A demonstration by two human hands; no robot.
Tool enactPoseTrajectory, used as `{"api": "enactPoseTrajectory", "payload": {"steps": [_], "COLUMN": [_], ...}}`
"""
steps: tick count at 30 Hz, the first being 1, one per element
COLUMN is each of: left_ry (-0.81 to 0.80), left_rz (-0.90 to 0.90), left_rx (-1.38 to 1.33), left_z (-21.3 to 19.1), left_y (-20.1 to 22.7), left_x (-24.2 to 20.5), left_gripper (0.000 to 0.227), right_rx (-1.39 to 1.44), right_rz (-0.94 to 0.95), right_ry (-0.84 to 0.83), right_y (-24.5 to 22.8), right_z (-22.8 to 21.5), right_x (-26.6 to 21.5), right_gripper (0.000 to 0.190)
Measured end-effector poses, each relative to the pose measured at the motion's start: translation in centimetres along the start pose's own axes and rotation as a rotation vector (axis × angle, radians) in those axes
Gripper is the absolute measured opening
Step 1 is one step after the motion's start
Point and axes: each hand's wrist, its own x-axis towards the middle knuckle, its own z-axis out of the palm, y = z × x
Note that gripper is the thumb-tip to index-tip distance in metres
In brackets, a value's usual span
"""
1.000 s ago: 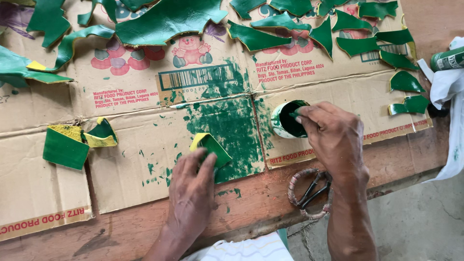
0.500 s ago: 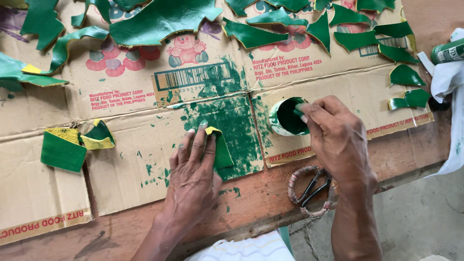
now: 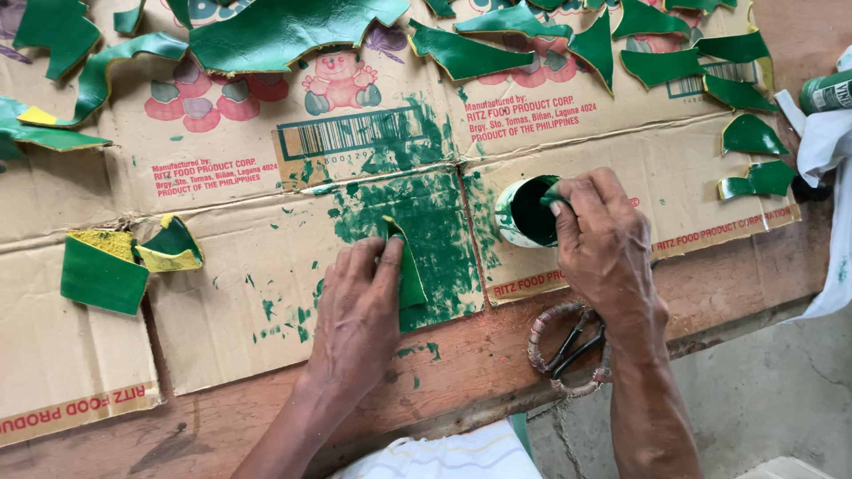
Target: The person repeatedly picks up small green leaf-shaped pieces from a cardboard surface, dips a sponge into a small container of green paint, and applies the paint to the edges of each piece. Finished pieces are placed back on the cardboard.
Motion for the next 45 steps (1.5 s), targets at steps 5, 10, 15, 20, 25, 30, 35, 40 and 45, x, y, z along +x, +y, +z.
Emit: {"api": "enactPoseTrajectory", "payload": {"steps": [5,10,15,20,25,30,35,40,45], "left_ry": [0.027,-0.017,-0.065,-0.022,-0.012,0.0,0.034,0.161,0.038], "left_rz": [0.093,0.137,0.108,0.12,0.104,0.113,0.108,0.118,-0.07], "left_rx": [0.043,0.108,0.086,0.113,0.095,0.091,0.037,-0.065,-0.258], "left_z": [-0.9,-0.8,-1.1,-1.2,-0.8,-0.9,-0.9,-1.0,-1.5], "left_y": [0.3,0.2,0.0,-0.1,-0.1,-0.1,-0.2,-0.4,-1.0], "left_x": [0.3,0.5,0.5,0.2,-0.1,-0.1,-0.6,-0.9,-0.6], "left_gripper": [0.061,0.07,0.072,0.071,0.067,0.068,0.063,0.053,0.025], "right_rx": [0.045,-0.014,0.226,0.37,0.387,0.33,0.338,0.336,0.328], "right_rz": [-0.003,0.017,-0.08,-0.126,-0.126,-0.158,-0.142,-0.177,-0.213], "right_ry": [0.007,0.083,0.204,0.054,-0.022,-0.045,-0.078,-0.121,-0.165], "right_y": [-0.1,-0.5,-5.0,-9.2,-10.1,-10.0,-10.0,-9.9,-9.8], "right_z": [-0.9,-2.4,-3.0,1.8,4.9,6.3,7.0,7.1,7.3], "right_x": [-0.6,-0.3,-0.8,1.5,3.8,4.9,5.0,4.1,2.7], "right_gripper": [0.011,0.018,0.016,0.017,0.016,0.015,0.015,0.016,0.017]}}
